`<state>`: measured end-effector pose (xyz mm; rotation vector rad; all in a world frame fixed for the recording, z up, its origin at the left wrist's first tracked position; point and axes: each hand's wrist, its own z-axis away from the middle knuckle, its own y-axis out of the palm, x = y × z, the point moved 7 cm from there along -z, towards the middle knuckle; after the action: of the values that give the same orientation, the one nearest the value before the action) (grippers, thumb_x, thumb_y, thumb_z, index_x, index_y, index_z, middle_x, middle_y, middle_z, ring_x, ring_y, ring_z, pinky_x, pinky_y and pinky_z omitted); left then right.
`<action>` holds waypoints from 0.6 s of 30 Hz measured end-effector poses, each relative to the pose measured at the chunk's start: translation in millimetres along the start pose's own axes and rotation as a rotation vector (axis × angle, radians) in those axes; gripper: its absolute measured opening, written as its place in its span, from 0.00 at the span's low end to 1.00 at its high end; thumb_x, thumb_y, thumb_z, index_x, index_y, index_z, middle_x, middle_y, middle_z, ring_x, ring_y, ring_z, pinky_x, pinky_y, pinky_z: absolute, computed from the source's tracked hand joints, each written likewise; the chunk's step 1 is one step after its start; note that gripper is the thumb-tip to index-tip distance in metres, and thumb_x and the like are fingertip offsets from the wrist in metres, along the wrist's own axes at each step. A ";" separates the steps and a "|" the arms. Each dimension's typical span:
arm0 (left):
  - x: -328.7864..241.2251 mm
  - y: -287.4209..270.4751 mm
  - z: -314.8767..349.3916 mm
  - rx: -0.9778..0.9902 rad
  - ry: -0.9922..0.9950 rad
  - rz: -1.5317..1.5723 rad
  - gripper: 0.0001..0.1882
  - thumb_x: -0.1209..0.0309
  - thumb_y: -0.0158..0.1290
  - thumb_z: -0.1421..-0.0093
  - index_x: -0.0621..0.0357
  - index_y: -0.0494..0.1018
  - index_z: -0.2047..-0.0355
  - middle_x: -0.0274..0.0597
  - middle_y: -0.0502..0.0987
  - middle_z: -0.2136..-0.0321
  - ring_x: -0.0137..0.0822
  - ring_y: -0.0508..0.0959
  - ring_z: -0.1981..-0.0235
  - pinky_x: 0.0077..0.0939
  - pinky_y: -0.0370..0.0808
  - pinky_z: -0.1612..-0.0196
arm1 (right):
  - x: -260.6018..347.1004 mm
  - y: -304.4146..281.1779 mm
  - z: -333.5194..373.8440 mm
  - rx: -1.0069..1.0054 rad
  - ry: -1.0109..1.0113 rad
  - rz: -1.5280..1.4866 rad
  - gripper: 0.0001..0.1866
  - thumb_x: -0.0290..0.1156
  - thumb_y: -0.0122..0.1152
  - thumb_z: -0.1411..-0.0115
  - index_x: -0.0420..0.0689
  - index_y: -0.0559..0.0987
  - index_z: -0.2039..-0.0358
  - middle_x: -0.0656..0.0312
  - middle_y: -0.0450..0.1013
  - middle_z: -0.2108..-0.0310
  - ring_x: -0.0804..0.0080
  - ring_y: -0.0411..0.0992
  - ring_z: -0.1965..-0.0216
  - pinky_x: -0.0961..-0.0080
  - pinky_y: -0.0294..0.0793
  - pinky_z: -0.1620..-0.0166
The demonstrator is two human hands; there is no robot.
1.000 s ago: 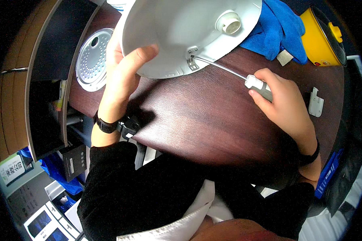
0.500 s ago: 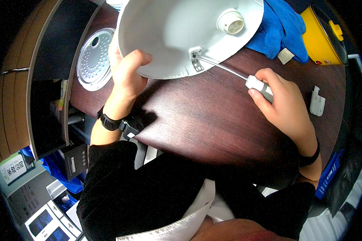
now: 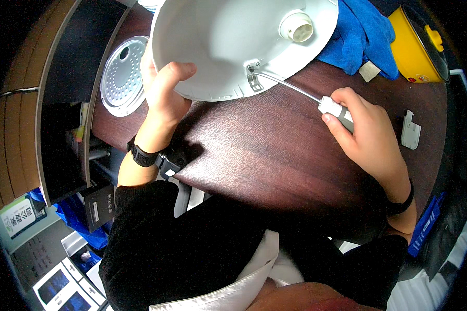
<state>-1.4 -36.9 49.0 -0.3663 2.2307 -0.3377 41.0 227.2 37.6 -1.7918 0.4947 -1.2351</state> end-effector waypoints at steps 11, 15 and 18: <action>-3.9 -3.4 11.9 0.041 0.282 -0.341 0.15 0.77 0.55 0.61 0.61 0.64 0.71 0.53 0.70 0.63 0.45 0.72 0.63 0.32 0.70 0.62 | 8.2 0.9 1.9 -0.023 0.035 0.002 0.10 0.34 0.55 0.46 0.42 0.68 0.70 0.49 0.70 0.76 0.49 0.70 0.75 0.59 0.68 0.73; -4.2 -3.8 16.7 0.038 0.341 -0.421 0.13 0.77 0.55 0.61 0.61 0.65 0.74 0.53 0.71 0.65 0.45 0.72 0.64 0.32 0.70 0.63 | 12.3 7.0 6.1 0.063 0.112 -0.002 0.09 0.30 0.54 0.45 0.38 0.69 0.68 0.47 0.70 0.76 0.49 0.71 0.72 0.65 0.68 0.71; -4.8 -5.3 18.4 0.033 0.379 -0.467 0.11 0.78 0.55 0.61 0.61 0.66 0.76 0.53 0.71 0.66 0.45 0.73 0.65 0.31 0.71 0.64 | 11.9 15.2 8.1 0.071 0.120 -0.102 0.09 0.31 0.53 0.44 0.38 0.68 0.71 0.47 0.69 0.79 0.49 0.70 0.75 0.62 0.67 0.73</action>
<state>16.6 -42.3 42.9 -0.8702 2.4838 -0.7414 55.6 214.0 30.4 -1.7075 0.4262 -1.4197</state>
